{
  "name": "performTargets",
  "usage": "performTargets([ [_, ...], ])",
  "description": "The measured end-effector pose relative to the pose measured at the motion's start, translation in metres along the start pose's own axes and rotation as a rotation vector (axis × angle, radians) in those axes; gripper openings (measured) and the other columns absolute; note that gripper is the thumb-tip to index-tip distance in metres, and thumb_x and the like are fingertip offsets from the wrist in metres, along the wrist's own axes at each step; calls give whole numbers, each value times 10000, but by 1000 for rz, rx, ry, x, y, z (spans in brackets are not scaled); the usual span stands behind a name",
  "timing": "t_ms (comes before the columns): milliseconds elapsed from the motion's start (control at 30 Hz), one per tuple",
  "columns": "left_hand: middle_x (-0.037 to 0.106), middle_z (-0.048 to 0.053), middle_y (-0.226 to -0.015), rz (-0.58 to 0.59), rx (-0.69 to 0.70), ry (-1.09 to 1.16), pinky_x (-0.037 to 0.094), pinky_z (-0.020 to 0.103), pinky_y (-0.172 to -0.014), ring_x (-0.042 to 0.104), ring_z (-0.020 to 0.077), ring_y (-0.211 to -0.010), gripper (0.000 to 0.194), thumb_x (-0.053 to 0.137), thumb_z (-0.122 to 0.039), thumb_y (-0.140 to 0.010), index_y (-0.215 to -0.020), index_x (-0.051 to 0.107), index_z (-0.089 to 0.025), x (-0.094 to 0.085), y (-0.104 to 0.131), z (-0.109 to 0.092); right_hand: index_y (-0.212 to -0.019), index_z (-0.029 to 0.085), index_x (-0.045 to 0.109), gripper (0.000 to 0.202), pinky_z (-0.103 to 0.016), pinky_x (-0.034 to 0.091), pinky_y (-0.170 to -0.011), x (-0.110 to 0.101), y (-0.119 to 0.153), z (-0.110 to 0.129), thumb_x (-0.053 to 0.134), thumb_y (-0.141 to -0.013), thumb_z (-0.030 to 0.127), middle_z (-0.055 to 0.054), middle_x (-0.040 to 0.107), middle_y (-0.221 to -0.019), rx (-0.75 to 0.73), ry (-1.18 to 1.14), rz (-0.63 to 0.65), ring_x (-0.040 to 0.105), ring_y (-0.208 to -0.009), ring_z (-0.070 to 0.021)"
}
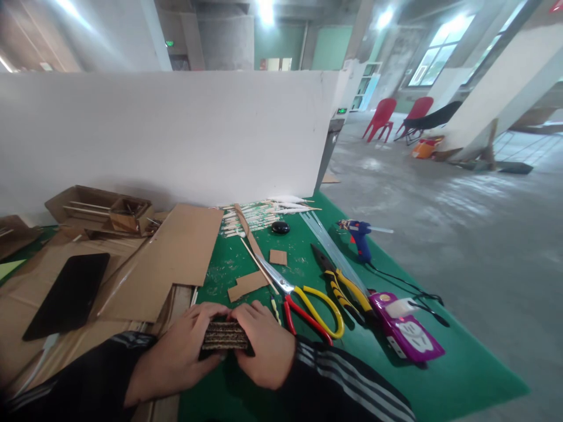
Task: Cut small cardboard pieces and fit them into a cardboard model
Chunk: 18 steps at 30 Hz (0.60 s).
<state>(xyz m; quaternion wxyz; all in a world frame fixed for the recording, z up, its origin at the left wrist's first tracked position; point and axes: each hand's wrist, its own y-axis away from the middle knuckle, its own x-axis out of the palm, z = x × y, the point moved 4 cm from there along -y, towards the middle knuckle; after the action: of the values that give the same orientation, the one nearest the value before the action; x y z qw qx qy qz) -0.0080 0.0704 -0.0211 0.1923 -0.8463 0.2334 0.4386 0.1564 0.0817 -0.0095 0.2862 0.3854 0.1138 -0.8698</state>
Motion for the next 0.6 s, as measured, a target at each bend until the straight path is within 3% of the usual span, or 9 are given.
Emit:
performTargets([
  [200, 504, 101, -1318, -21, -85, -28, 374, 482, -1042, 447, 289, -1226, 665, 669, -220, -738, -1322, 352, -221, -1, -2, 2, -1106, 211, 512, 448, -364, 431, -899, 5, 3, -2, 543, -693, 43, -61, 566, -1077, 70, -44, -25, 525, -1036, -244],
  [400, 519, 81, -1301, -26, -36, -72, 334, 462, -1065, 389, 267, -1284, 433, 611, -211, -789, -1187, 441, -220, -1, -3, -3, -1266, 197, 423, 648, -359, 415, -938, 13, 3, -13, 611, -656, 85, -88, 544, -1165, 153, -89, -133, 514, -1093, -243],
  [500, 526, 85, -1296, -24, -18, -94, 329, 457, -1064, 381, 263, -1293, 266, 572, -235, -833, -1080, 478, -212, -1, -3, -5, -1118, 197, 528, 465, -368, 422, -870, 8, 1, -10, 655, -673, 150, -70, 573, -1078, 195, -54, -54, 517, -1029, -259],
  [600, 526, 92, -1293, -33, -21, -105, 320, 456, -1070, 376, 265, -1301, 236, 575, -229, -816, -1033, 485, -208, -1, -4, -5, -955, 187, 561, 277, -356, 411, -815, 3, 0, -4, 662, -699, 157, -61, 585, -1001, 190, -16, -10, 512, -963, -251],
])
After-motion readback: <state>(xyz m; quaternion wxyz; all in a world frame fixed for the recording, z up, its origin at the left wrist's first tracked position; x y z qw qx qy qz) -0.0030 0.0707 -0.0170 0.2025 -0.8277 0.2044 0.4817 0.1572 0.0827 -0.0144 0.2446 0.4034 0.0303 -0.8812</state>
